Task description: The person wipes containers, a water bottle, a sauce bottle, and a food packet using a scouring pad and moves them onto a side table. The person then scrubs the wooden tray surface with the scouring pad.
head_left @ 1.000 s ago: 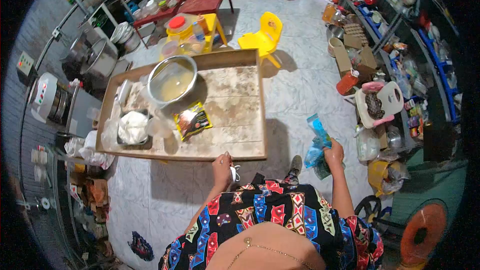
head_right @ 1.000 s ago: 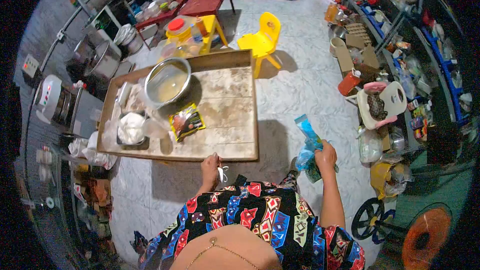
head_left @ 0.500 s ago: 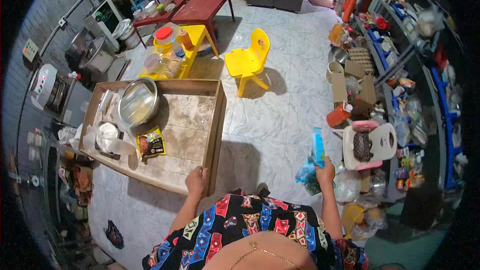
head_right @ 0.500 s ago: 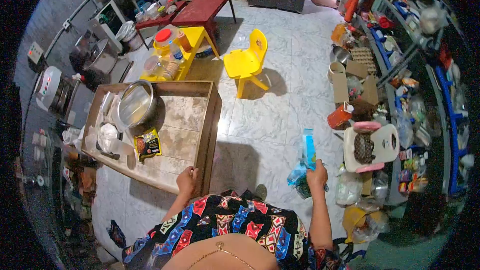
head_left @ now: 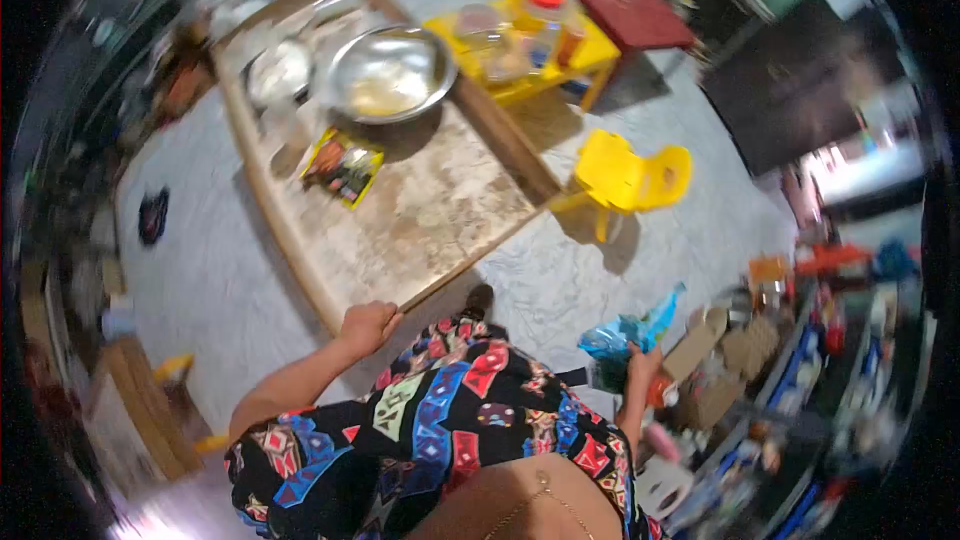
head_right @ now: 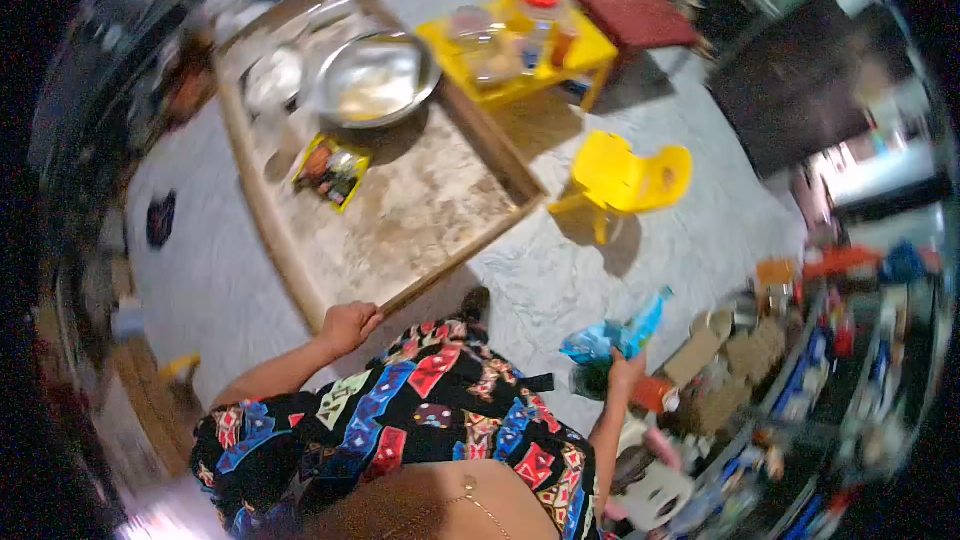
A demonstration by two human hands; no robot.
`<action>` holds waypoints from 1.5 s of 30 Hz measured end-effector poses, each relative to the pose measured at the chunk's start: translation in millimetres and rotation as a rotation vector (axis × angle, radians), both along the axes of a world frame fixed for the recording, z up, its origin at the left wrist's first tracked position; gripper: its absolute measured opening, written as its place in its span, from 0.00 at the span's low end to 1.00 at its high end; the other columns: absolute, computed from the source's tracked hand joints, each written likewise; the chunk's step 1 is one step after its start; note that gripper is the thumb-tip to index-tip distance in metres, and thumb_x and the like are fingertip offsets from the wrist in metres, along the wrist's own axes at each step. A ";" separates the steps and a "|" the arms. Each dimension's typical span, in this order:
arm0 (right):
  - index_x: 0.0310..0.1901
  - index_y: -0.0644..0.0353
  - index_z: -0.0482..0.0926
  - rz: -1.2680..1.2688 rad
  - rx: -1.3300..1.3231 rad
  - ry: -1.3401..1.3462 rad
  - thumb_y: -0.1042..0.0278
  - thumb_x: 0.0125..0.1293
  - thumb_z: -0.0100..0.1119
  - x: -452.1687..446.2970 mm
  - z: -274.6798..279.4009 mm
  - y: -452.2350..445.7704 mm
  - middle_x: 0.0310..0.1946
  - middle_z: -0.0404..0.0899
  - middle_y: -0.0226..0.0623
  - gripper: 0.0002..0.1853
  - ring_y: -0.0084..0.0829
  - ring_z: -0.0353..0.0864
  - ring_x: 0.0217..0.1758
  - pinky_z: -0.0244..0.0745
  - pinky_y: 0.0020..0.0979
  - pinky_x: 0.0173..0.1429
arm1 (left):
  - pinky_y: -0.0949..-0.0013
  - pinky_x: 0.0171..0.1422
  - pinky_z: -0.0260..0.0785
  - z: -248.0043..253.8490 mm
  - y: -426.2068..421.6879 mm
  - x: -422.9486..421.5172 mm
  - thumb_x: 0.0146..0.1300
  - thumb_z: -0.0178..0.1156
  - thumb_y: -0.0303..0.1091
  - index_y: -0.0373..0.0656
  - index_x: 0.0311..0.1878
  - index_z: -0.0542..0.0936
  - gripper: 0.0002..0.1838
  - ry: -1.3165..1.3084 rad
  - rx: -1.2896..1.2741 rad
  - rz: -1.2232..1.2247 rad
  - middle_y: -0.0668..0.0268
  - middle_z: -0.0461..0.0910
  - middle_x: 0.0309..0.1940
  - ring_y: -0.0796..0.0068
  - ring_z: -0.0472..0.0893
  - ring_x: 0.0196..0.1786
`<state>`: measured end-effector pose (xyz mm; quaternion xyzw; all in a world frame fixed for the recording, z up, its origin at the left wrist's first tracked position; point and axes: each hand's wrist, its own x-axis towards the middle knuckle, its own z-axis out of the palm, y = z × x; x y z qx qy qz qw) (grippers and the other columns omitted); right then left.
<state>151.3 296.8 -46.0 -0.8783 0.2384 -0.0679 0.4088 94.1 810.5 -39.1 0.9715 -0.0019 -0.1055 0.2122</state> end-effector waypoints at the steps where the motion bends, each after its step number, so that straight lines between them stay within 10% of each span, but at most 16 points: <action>1: 0.48 0.66 0.72 0.022 -0.019 0.027 0.84 0.45 0.61 20.5 2.7 -7.8 0.39 0.79 0.39 0.24 0.32 0.77 0.42 0.69 0.33 0.49 | 0.54 0.30 0.67 1.0 -0.3 0.2 0.61 0.51 0.45 0.44 0.29 0.74 0.14 -0.002 -0.030 -0.022 0.57 0.75 0.23 0.53 0.76 0.28; 14: 0.43 0.65 0.74 0.301 -0.041 -0.008 0.81 0.45 0.57 345.4 19.3 -36.3 0.33 0.78 0.34 0.19 0.28 0.75 0.34 0.69 0.29 0.42 | 0.56 0.36 0.69 22.6 -29.5 35.4 0.56 0.56 0.47 0.44 0.29 0.78 0.15 0.127 -0.037 0.186 0.58 0.77 0.24 0.55 0.78 0.31; 20: 0.39 0.65 0.75 0.387 -0.051 -0.066 0.81 0.45 0.57 538.2 23.1 -20.5 0.32 0.79 0.35 0.15 0.29 0.76 0.34 0.69 0.30 0.43 | 0.61 0.43 0.71 32.5 -50.2 81.8 0.44 0.65 0.42 0.43 0.34 0.83 0.16 0.427 -0.129 0.560 0.53 0.79 0.32 0.56 0.80 0.37; 27: 0.38 0.65 0.77 0.543 0.035 -0.067 0.80 0.45 0.56 791.3 -18.6 -10.3 0.32 0.80 0.37 0.14 0.31 0.77 0.35 0.69 0.30 0.44 | 0.69 0.36 0.70 21.8 -134.0 155.2 0.49 0.61 0.30 0.35 0.29 0.81 0.07 0.143 -0.357 1.181 0.56 0.79 0.23 0.67 0.79 0.30; 31: 0.42 0.64 0.76 0.455 -0.085 -0.111 0.75 0.47 0.54 919.7 -66.1 7.6 0.35 0.79 0.51 0.17 0.50 0.77 0.43 0.68 0.40 0.49 | 0.75 0.26 0.64 -2.7 -188.8 153.2 0.52 0.55 0.22 0.32 0.32 0.79 0.06 0.132 -0.417 1.372 0.67 0.73 0.17 0.79 0.71 0.20; 33: 0.39 0.64 0.78 0.477 -0.060 -0.121 0.76 0.47 0.53 953.1 -69.2 22.6 0.32 0.80 0.44 0.14 0.36 0.78 0.37 0.69 0.34 0.45 | 0.75 0.23 0.63 22.9 -225.9 181.1 0.53 0.54 0.21 0.31 0.33 0.78 0.06 0.167 -0.563 1.644 0.67 0.73 0.17 0.80 0.70 0.18; 38: 0.41 0.65 0.80 0.613 0.114 -0.018 0.50 0.53 0.63 1035.9 -89.8 50.0 0.33 0.81 0.40 0.24 0.32 0.75 0.36 0.68 0.34 0.45 | 0.74 0.24 0.66 33.3 -293.5 168.6 0.56 0.53 0.22 0.30 0.34 0.77 0.06 0.042 -0.643 1.939 0.66 0.74 0.19 0.78 0.71 0.18; 45: 0.53 0.68 0.71 0.633 0.014 0.239 0.69 0.55 0.54 1113.7 -131.1 81.8 0.42 0.78 0.44 0.22 0.37 0.76 0.42 0.67 0.35 0.48 | 0.71 0.27 0.69 74.0 -353.9 186.1 0.53 0.52 0.20 0.30 0.35 0.76 0.07 0.170 -0.503 2.069 0.66 0.74 0.20 0.76 0.74 0.21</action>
